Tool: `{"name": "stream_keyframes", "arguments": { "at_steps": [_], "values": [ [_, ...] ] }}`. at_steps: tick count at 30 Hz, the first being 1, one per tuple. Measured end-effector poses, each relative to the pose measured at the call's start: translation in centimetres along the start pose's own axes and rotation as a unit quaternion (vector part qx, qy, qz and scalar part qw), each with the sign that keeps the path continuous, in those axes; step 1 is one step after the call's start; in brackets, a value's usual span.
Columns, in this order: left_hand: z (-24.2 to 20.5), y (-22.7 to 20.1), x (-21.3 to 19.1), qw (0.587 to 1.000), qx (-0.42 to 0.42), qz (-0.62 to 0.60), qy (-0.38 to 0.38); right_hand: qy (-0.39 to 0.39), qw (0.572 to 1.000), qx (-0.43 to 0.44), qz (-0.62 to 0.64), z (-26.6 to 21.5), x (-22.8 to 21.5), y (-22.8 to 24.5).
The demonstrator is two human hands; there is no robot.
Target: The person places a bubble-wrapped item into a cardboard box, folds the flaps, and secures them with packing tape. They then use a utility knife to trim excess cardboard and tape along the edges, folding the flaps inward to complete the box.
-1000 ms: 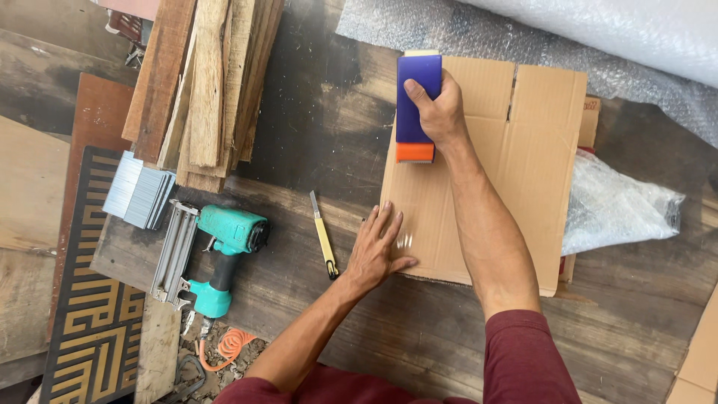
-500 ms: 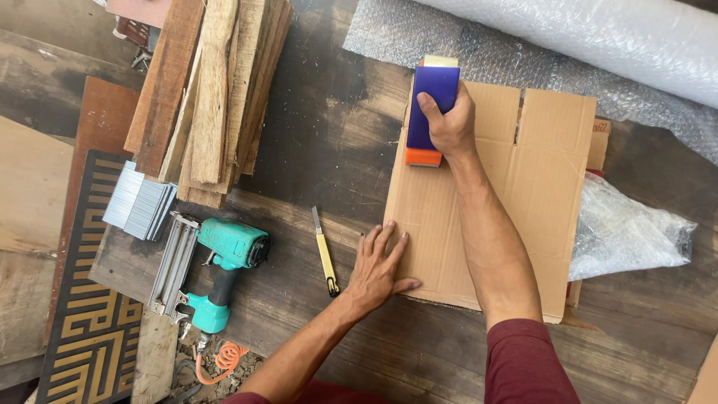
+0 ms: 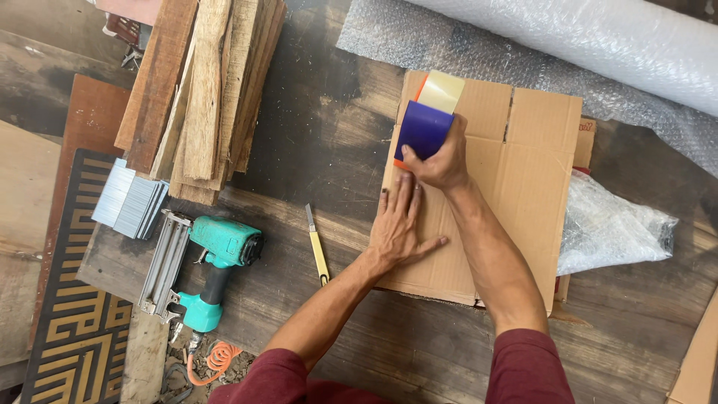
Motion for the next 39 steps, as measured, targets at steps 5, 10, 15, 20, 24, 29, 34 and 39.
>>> {"name": "stream_keyframes", "arguments": {
  "at_steps": [5, 10, 15, 20, 24, 29, 34, 39],
  "values": [
    [-0.2, -0.4, -1.3, 1.0, -0.023, -0.005, 0.006, 0.051, 0.988, -0.142, -0.045, 0.0, -1.6, 2.8],
    [0.4, 0.0, 0.4, 0.999, -0.03, 0.01, 0.026, 0.097, 0.967, -0.226, -0.066, -0.9, -0.6, 5.1],
    [0.0, -0.4, -0.2, 0.999, -0.043, -0.015, 0.022, 0.13, 0.908, -0.365, -0.162, -4.0, 1.0, 6.5],
    [-0.1, -1.1, -3.1, 0.998, -0.036, 0.001, -0.044, 0.054, 0.892, -0.409, -0.186, -6.6, 2.4, 6.6],
    [-0.4, -0.5, -0.9, 0.998, -0.052, -0.003, -0.021, 0.033, 0.888, -0.396, -0.229, -4.7, -0.4, 4.8],
    [-0.2, -0.6, -1.0, 0.999, -0.045, -0.011, 0.005, 0.025, 0.889, -0.326, -0.321, 0.0, -4.1, 4.4],
    [-0.1, -0.7, -1.9, 0.999, -0.043, -0.014, 0.013, 0.053, 0.922, -0.224, -0.311, 0.9, -6.3, 4.4],
    [1.7, -0.8, -4.0, 0.997, -0.034, 0.057, 0.04, 0.059, 0.969, 0.241, -0.012, 1.1, -11.5, 2.7]
  ]
}}
Point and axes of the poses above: each hand's wrist, its own z-axis towards the middle knuckle, its own x-axis out of the palm, y = z × x, the point moved 5 cm from there along z, towards the middle knuckle, and after that the axes turned 2 degrees about -y, right-handed, at the moved point
